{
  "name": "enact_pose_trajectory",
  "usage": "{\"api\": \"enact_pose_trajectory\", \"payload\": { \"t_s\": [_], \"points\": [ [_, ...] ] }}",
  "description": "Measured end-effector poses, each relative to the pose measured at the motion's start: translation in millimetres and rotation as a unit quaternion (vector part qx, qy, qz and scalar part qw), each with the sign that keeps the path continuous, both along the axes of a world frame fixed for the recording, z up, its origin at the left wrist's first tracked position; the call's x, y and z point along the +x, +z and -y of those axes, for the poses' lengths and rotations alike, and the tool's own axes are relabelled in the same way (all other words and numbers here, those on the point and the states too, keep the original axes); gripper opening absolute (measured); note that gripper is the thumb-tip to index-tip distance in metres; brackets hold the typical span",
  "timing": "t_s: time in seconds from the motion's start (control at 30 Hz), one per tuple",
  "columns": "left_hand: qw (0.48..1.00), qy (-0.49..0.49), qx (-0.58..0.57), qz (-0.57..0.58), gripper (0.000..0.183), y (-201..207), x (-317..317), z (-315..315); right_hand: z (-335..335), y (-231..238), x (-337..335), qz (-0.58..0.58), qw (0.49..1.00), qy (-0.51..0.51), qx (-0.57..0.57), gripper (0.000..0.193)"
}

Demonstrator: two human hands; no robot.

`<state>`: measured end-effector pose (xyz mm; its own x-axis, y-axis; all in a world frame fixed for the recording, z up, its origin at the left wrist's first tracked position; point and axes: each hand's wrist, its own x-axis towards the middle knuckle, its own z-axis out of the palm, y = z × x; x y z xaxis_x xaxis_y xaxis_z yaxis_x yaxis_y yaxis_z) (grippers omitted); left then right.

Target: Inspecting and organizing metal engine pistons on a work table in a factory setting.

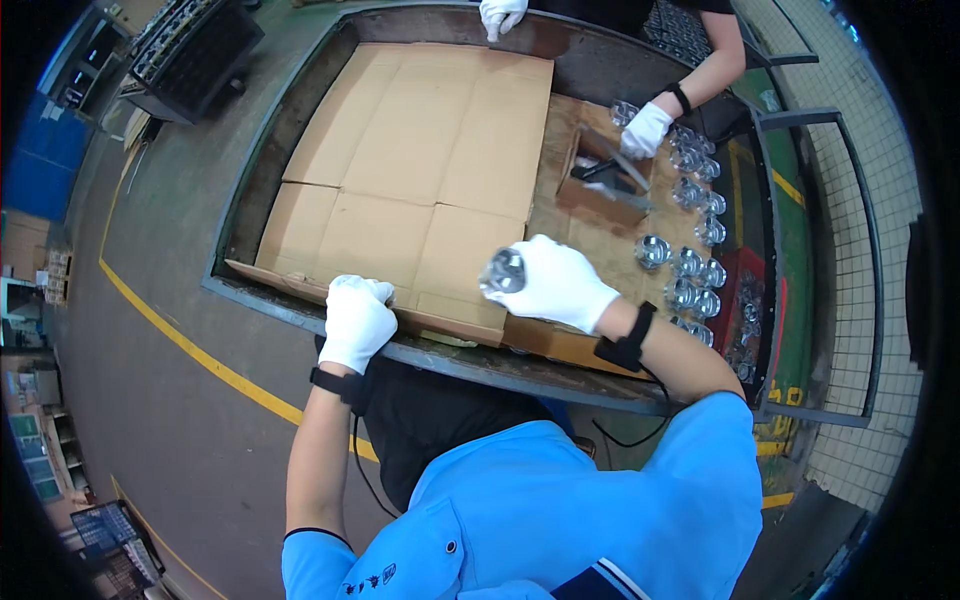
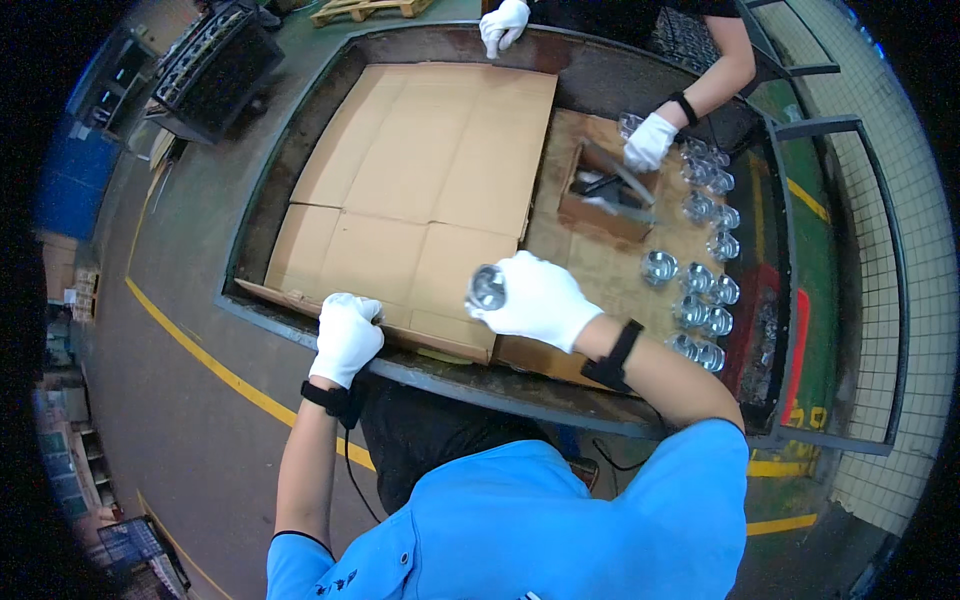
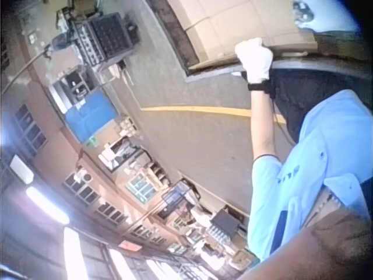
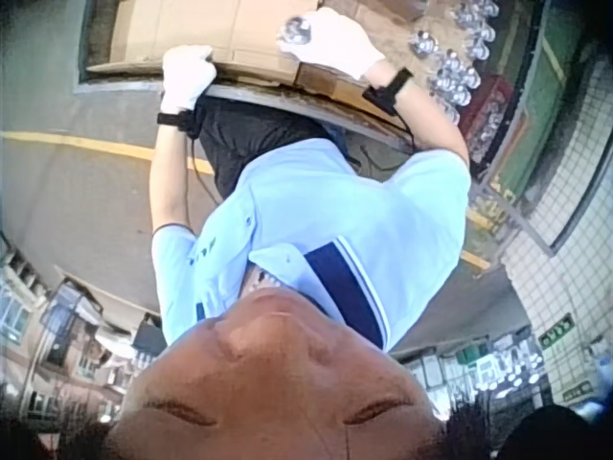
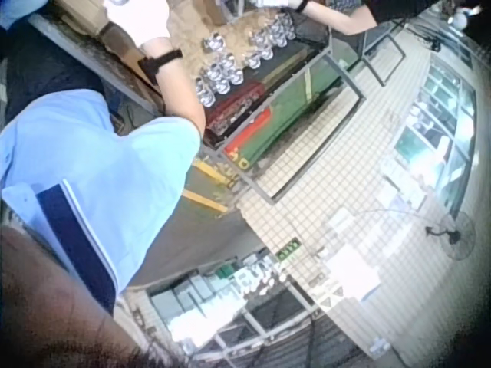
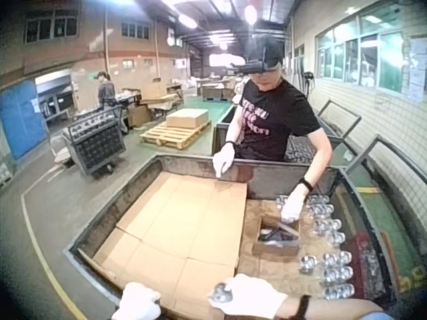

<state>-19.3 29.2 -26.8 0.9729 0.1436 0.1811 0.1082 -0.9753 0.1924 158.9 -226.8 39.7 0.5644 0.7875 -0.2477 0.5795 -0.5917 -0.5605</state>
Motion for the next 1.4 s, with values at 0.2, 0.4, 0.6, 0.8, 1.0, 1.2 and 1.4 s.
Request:
{"api": "enact_pose_trajectory", "payload": {
  "t_s": [0.2, 0.4, 0.6, 0.8, 1.0, 1.2, 1.4],
  "points": [
    [1.000, 0.008, 0.008, -0.011, 0.004, 3.0, 1.3, 1.9, -39.7, -57.2, -13.3, 0.036, 0.994, 0.101, -0.026, 0.049],
    [1.000, 0.015, 0.002, 0.026, 0.006, -3.9, 2.0, -0.2, -33.1, -90.6, 6.1, -0.060, 0.994, 0.076, 0.045, 0.044],
    [0.996, 0.022, 0.010, 0.088, 0.004, -2.4, 0.3, 1.0, -39.9, -91.4, 8.9, -0.095, 0.992, 0.073, 0.047, 0.040],
    [0.997, 0.000, 0.006, 0.076, 0.006, -8.3, 3.0, -3.1, -9.1, -75.0, 17.8, 0.008, 0.987, 0.068, 0.145, 0.039],
    [0.995, 0.050, -0.087, -0.021, 0.017, -20.6, -3.3, -27.5, 126.4, -12.0, 33.5, 0.085, 0.992, 0.006, 0.098, 0.044],
    [0.910, 0.152, -0.371, -0.109, 0.033, 14.0, -2.2, -35.7, 261.1, -20.6, 30.2, 0.019, 0.998, -0.041, 0.039, 0.042],
    [0.941, 0.148, -0.191, -0.237, 0.086, 52.5, 33.2, 59.0, 286.6, -5.6, 29.8, 0.060, 0.918, -0.172, 0.352, 0.042]
  ]
}}
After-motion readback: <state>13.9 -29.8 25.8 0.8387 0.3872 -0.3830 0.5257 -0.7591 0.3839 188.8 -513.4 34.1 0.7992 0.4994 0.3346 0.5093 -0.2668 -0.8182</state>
